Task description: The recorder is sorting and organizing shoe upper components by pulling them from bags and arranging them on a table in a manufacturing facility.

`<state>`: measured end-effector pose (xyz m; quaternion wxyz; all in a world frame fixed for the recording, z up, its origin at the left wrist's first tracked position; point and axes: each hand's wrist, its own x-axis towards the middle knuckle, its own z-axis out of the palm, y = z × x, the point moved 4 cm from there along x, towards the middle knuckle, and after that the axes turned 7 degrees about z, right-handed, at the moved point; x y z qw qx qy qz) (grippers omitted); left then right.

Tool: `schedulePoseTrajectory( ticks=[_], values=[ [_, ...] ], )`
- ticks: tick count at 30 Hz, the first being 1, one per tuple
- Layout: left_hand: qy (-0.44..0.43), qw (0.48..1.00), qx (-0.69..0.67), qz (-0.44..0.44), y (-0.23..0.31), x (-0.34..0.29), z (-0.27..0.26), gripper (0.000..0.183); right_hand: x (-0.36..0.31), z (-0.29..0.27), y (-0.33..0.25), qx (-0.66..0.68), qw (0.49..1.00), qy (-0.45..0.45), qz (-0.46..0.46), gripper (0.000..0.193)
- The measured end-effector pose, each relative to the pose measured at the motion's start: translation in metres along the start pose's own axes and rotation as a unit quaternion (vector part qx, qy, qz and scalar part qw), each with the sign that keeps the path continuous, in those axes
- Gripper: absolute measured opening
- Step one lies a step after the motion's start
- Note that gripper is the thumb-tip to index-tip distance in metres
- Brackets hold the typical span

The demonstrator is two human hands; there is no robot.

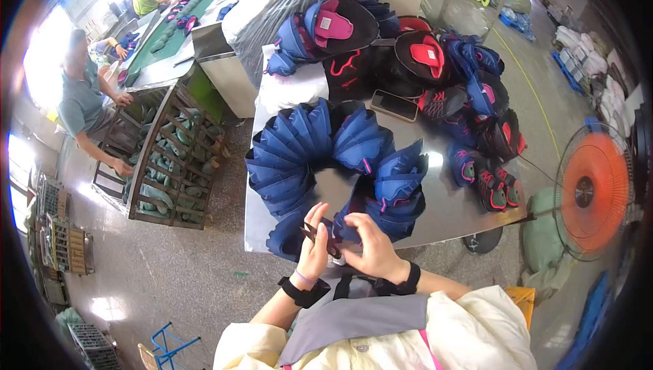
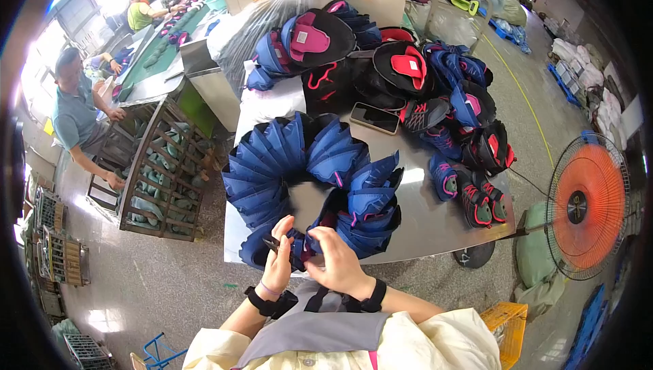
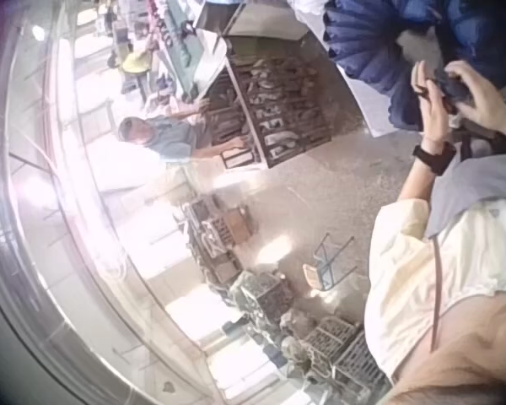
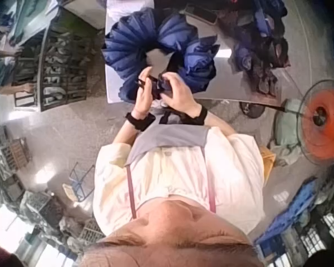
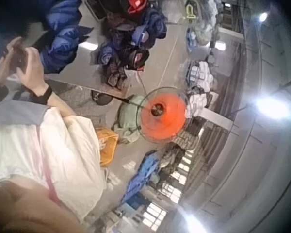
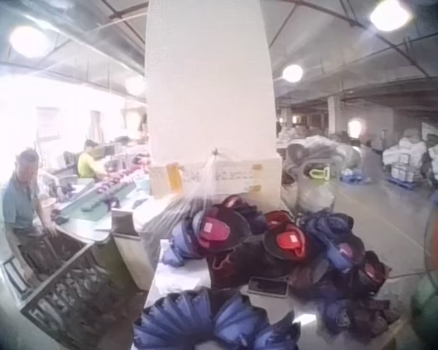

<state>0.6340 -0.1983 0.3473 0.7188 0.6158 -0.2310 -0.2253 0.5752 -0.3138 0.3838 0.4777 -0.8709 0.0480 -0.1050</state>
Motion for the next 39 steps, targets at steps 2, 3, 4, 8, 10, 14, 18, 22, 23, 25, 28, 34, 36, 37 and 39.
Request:
schedulePoseTrajectory(
  ticks=[2, 3, 4, 8, 10, 14, 18, 22, 23, 25, 28, 34, 36, 37, 39],
  values=[
    [-0.021, 1.000, 0.014, -0.004, -0.012, -0.002, 0.013, 0.043, -0.003, 0.006, -0.008, -0.016, 0.998, 0.014, -0.067, 0.046],
    [-0.030, 0.999, 0.020, -0.006, -0.018, -0.004, 0.018, 0.045, -0.010, 0.019, 0.009, -0.044, 0.997, -0.051, 0.024, 0.039],
    [-0.046, 0.999, 0.028, -0.009, -0.023, -0.004, 0.020, 0.048, -0.021, 0.036, 0.030, -0.071, 0.984, -0.111, 0.118, 0.033],
    [-0.060, 0.991, 0.109, 0.048, -0.029, 0.001, -0.012, 0.059, -0.015, 0.013, 0.052, 0.033, 0.979, 0.111, 0.168, 0.019],
    [-0.032, 0.988, 0.142, 0.048, -0.034, 0.000, -0.028, 0.065, -0.027, 0.004, 0.059, 0.104, 0.971, 0.125, 0.175, 0.017],
    [-0.116, 0.827, 0.533, 0.134, -0.056, 0.012, -0.023, 0.057, -0.033, 0.043, 0.038, 0.073, 0.992, 0.098, 0.042, 0.023],
    [-0.121, 0.758, 0.635, 0.084, -0.059, 0.028, -0.020, 0.041, -0.034, 0.056, 0.067, -0.049, 0.986, 0.139, 0.079, 0.032],
    [-0.140, 0.744, 0.641, 0.127, -0.058, 0.029, -0.034, 0.020, -0.025, 0.011, 0.095, -0.108, 0.983, 0.128, 0.079, 0.032],
    [-0.143, 0.744, 0.640, 0.128, -0.056, 0.031, -0.034, 0.020, -0.021, 0.003, 0.094, -0.121, 0.982, 0.129, 0.070, 0.028],
    [-0.148, 0.783, 0.583, 0.155, -0.052, 0.033, -0.033, 0.019, -0.009, -0.008, 0.080, -0.003, 0.974, 0.049, 0.221, 0.018],
    [-0.170, 0.794, 0.564, 0.147, -0.060, 0.034, -0.022, 0.019, 0.006, -0.008, 0.055, 0.137, 0.953, 0.115, 0.246, 0.017],
    [-0.201, 0.792, 0.550, 0.175, -0.064, 0.037, -0.009, 0.020, 0.042, 0.064, 0.087, 0.040, 0.974, 0.190, 0.117, 0.013],
    [-0.179, 0.790, 0.560, 0.174, -0.058, 0.025, -0.049, 0.018, 0.042, 0.059, 0.097, 0.099, 0.978, 0.140, 0.118, 0.012],
    [-0.175, 0.806, 0.538, 0.176, -0.052, 0.022, -0.066, 0.017, 0.042, 0.060, 0.098, 0.102, 0.979, 0.134, 0.119, 0.012],
    [-0.179, 0.800, 0.546, 0.171, -0.049, 0.015, -0.077, 0.014, 0.042, 0.067, 0.101, 0.133, 0.976, 0.068, 0.157, 0.013]
  ],
)
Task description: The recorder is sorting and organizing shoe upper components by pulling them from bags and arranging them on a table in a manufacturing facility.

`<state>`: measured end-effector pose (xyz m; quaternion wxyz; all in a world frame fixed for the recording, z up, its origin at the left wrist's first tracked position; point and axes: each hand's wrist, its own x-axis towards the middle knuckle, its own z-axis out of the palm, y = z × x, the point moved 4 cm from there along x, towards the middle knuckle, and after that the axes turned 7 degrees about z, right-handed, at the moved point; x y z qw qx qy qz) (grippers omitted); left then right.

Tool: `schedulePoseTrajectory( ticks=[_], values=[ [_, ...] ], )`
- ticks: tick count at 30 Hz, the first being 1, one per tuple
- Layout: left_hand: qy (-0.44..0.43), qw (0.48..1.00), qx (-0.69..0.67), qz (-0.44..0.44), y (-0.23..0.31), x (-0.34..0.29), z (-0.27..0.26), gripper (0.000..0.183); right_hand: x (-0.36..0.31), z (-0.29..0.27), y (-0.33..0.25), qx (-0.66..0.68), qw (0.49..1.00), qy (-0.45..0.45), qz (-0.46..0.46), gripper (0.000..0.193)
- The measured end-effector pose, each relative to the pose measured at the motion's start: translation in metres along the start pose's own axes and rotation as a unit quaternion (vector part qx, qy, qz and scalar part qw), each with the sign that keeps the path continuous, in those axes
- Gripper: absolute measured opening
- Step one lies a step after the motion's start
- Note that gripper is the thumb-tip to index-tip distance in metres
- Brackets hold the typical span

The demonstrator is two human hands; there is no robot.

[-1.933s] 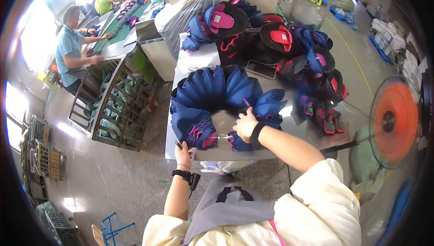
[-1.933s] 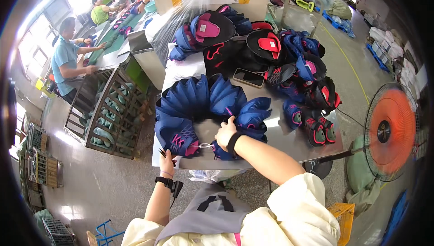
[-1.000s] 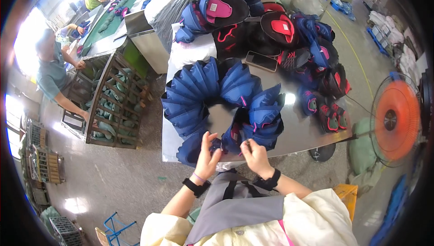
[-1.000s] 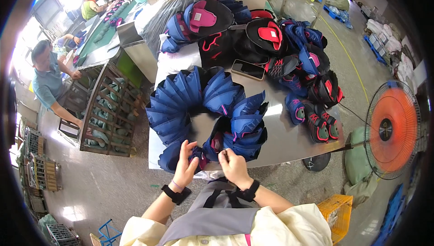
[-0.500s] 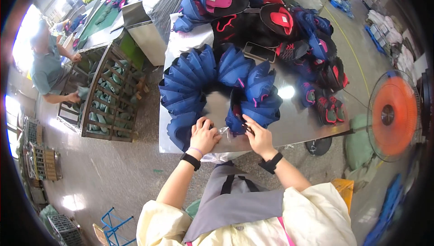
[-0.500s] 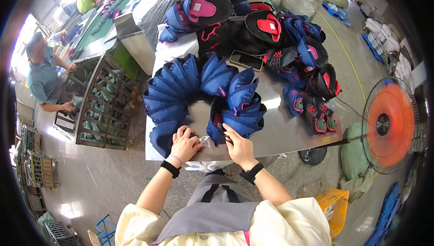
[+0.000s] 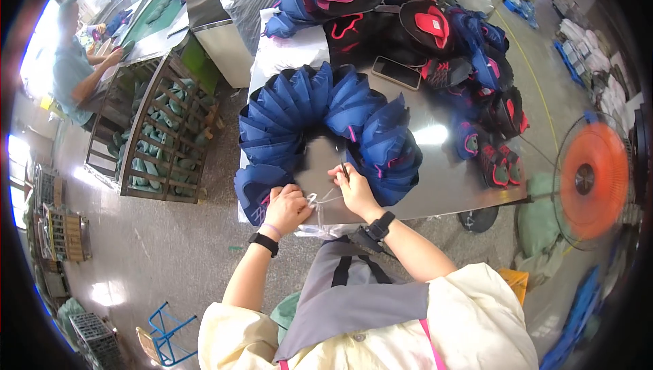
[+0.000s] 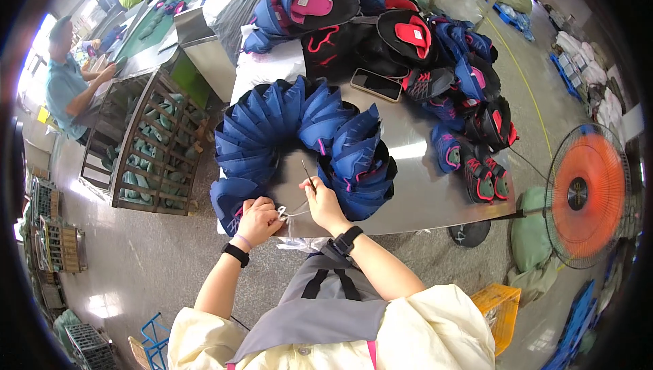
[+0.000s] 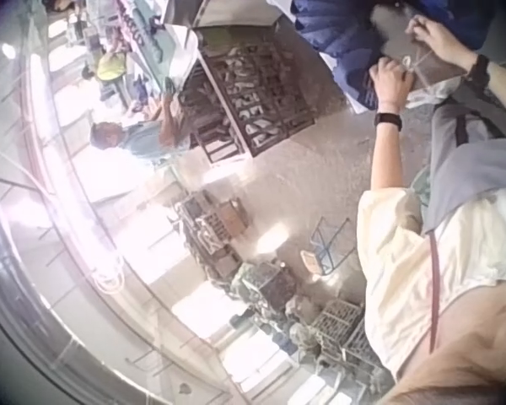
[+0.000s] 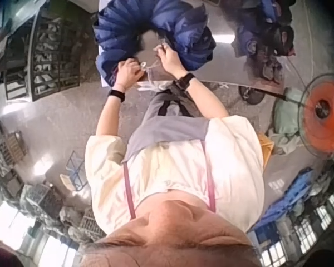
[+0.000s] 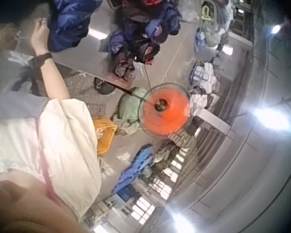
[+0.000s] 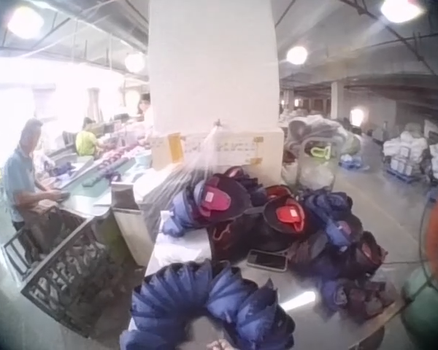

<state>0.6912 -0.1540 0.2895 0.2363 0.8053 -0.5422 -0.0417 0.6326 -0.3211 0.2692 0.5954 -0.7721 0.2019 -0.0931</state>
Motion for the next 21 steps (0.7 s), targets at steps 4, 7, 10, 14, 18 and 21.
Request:
schedulePoseTrajectory(
  ticks=[4, 7, 10, 14, 18, 21],
  values=[
    [-0.013, 1.000, -0.007, -0.013, 0.001, 0.002, 0.006, 0.012, -0.003, -0.005, 0.002, 0.125, 0.989, -0.075, 0.039, 0.015],
    [0.018, 0.999, -0.027, -0.006, -0.001, 0.001, 0.006, 0.011, -0.011, -0.002, -0.017, 0.037, 0.984, -0.117, 0.132, 0.013],
    [0.051, 0.998, -0.043, 0.010, -0.001, 0.002, 0.006, 0.010, -0.016, 0.009, -0.015, -0.160, 0.982, -0.026, -0.100, 0.016],
    [0.092, 0.993, -0.069, 0.012, -0.001, 0.000, 0.007, 0.008, -0.016, 0.016, -0.006, -0.207, 0.969, -0.121, -0.066, 0.016],
    [0.064, 0.997, -0.050, 0.004, -0.001, -0.001, 0.010, 0.009, -0.017, 0.011, -0.008, -0.239, 0.960, -0.126, -0.074, 0.014],
    [0.054, 0.998, -0.031, -0.012, 0.001, 0.002, 0.015, 0.008, -0.024, 0.009, -0.018, -0.322, 0.936, -0.108, -0.088, 0.013]
  ],
)
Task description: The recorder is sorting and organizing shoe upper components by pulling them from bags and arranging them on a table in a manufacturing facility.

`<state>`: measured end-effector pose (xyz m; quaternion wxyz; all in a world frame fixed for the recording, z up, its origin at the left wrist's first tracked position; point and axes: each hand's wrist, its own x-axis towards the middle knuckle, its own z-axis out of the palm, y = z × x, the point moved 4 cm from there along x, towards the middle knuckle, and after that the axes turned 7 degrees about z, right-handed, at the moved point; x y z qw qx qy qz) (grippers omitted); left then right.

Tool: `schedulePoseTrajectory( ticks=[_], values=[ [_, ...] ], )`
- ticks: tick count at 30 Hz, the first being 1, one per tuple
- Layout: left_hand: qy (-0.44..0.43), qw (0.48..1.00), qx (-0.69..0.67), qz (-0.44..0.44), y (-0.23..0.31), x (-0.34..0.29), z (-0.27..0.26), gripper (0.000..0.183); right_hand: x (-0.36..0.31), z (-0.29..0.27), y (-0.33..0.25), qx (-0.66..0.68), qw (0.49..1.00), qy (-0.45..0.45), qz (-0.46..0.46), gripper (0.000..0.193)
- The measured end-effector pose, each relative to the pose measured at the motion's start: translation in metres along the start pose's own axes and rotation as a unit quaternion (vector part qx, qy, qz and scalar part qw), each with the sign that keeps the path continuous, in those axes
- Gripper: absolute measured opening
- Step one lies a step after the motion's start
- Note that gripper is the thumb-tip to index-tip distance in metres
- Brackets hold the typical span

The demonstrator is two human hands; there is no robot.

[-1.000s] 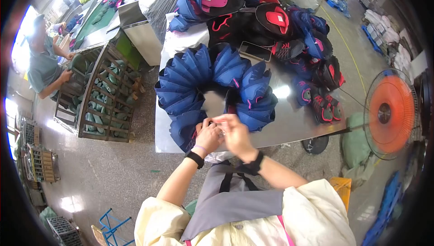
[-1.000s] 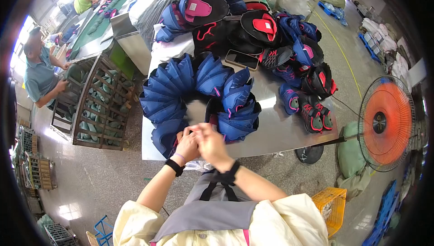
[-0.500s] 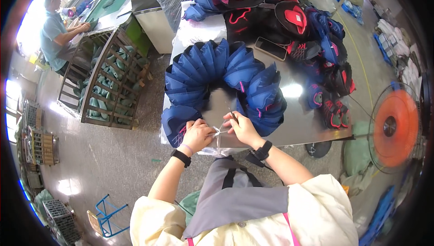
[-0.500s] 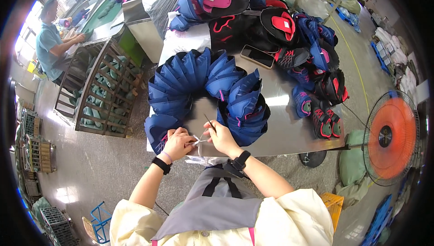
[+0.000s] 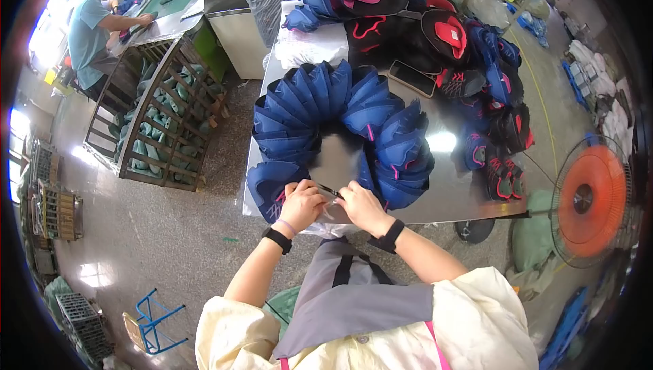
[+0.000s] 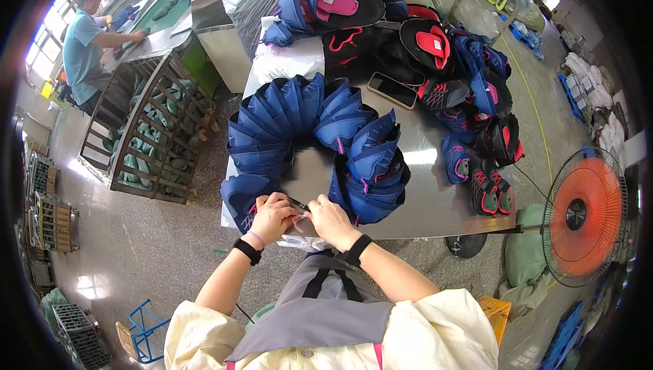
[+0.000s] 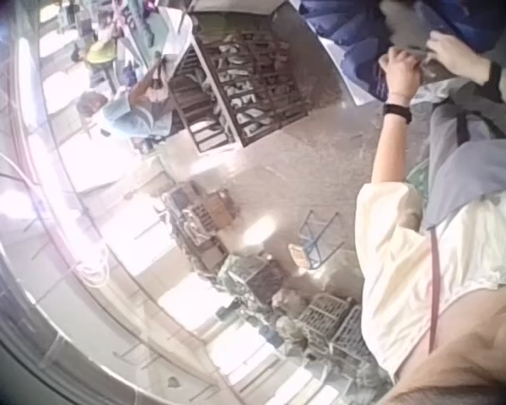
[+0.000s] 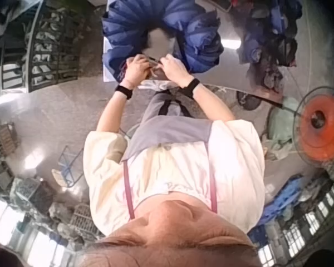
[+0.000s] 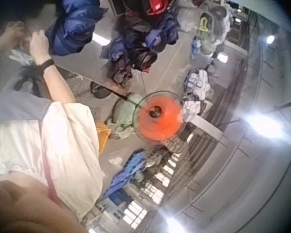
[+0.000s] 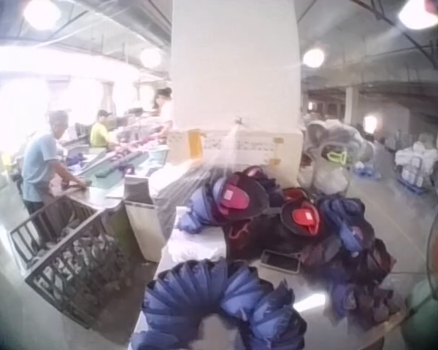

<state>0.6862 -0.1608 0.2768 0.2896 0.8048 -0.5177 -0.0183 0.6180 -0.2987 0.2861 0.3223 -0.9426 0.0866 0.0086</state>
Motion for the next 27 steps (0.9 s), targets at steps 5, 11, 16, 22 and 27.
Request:
schedulePoseTrajectory(
  ticks=[5, 11, 16, 22, 27],
  values=[
    [0.004, 0.998, 0.041, 0.037, -0.004, -0.001, 0.012, 0.006, -0.016, -0.038, 0.008, 0.043, 0.999, -0.006, -0.013, 0.019],
    [-0.036, 0.996, 0.080, 0.032, -0.006, 0.005, 0.018, 0.009, -0.100, -0.130, 0.048, 0.122, 0.952, -0.146, 0.240, 0.017],
    [-0.053, 0.993, 0.090, 0.055, 0.009, 0.011, 0.021, 0.009, -0.123, -0.100, 0.028, 0.268, 0.939, -0.202, 0.077, 0.015],
    [-0.031, 0.993, 0.105, 0.030, 0.040, 0.008, 0.014, 0.012, -0.061, -0.060, -0.008, 0.379, 0.913, -0.016, 0.151, 0.023],
    [0.001, 0.987, 0.101, 0.124, 0.028, -0.005, 0.005, 0.005, -0.026, 0.013, -0.003, 0.079, 0.990, 0.115, -0.015, 0.025]
  ],
)
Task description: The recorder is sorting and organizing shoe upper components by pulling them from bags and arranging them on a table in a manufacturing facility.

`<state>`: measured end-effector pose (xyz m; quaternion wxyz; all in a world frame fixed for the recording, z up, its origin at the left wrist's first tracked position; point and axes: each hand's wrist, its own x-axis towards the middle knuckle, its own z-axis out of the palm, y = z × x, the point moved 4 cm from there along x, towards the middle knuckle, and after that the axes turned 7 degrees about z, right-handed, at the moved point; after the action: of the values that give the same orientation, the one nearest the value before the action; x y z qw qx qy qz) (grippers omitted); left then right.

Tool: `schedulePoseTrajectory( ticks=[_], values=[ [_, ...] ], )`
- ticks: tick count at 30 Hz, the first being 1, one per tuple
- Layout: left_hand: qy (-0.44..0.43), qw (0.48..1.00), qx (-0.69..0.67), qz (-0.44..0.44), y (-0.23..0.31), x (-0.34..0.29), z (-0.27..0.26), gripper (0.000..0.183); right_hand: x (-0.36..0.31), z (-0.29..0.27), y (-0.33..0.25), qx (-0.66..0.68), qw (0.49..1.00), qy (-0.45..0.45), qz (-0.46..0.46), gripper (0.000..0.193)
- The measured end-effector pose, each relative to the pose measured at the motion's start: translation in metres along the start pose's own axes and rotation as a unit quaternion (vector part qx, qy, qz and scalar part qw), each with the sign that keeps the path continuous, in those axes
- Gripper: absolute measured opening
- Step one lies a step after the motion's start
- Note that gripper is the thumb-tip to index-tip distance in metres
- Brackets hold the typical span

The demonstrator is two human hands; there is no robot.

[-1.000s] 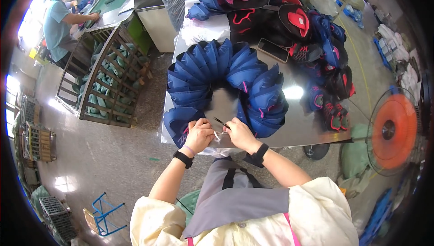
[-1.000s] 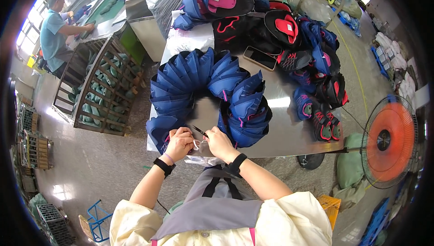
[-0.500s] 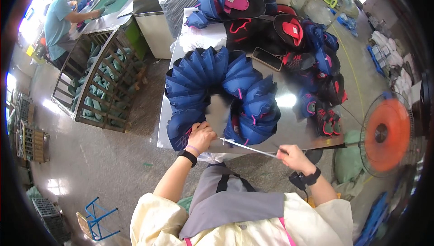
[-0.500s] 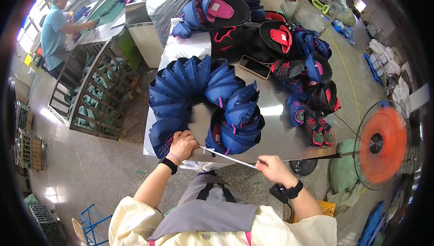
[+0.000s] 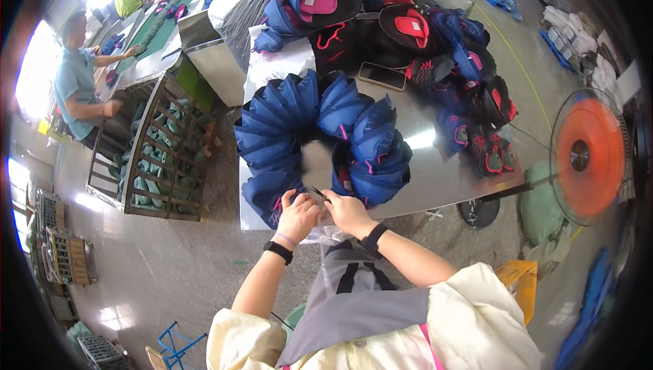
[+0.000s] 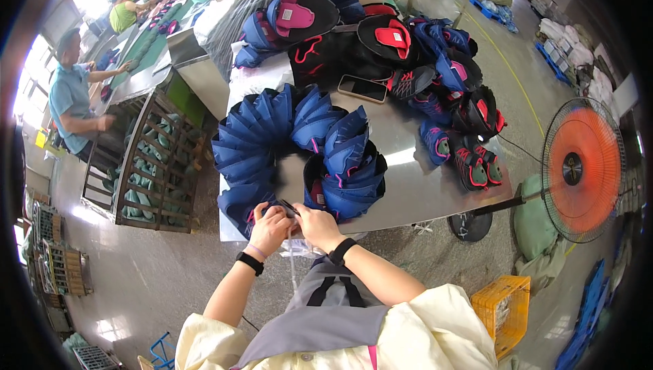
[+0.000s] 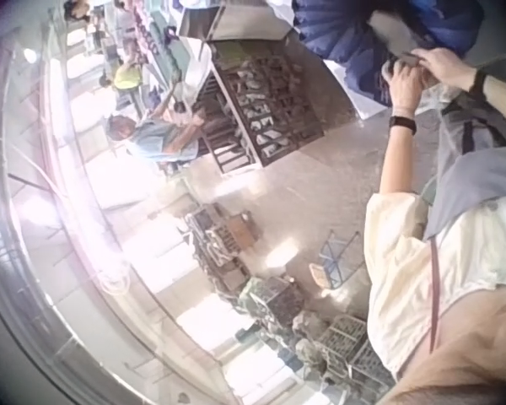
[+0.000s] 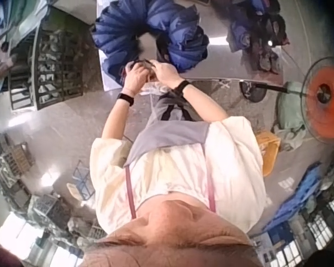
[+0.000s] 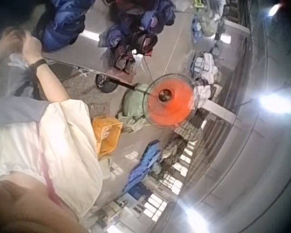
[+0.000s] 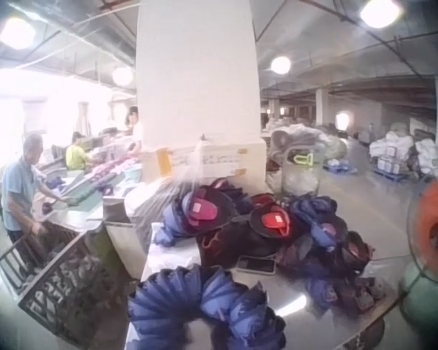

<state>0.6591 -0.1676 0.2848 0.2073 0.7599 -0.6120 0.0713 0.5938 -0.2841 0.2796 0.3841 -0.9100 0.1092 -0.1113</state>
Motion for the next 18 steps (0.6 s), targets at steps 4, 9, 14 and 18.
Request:
schedulePoseTrajectory(
  ticks=[4, 9, 14, 18],
  values=[
    [-0.027, 0.999, 0.043, -0.009, -0.035, -0.031, -0.010, 0.006, -0.017, -0.019, 0.015, -0.088, 0.994, 0.049, -0.046, 0.012],
    [0.032, 0.999, -0.010, 0.043, -0.040, -0.002, -0.024, 0.009, -0.038, -0.071, 0.048, -0.153, 0.968, -0.005, -0.201, 0.016],
    [-0.043, 0.992, -0.022, 0.116, -0.008, 0.037, 0.015, 0.010, -0.050, -0.117, 0.084, -0.112, 0.982, 0.104, -0.116, 0.010],
    [-0.207, 0.974, 0.030, 0.091, 0.002, 0.059, 0.022, 0.034, -0.068, -0.124, 0.128, 0.296, 0.915, 0.184, 0.203, 0.013]
  ],
)
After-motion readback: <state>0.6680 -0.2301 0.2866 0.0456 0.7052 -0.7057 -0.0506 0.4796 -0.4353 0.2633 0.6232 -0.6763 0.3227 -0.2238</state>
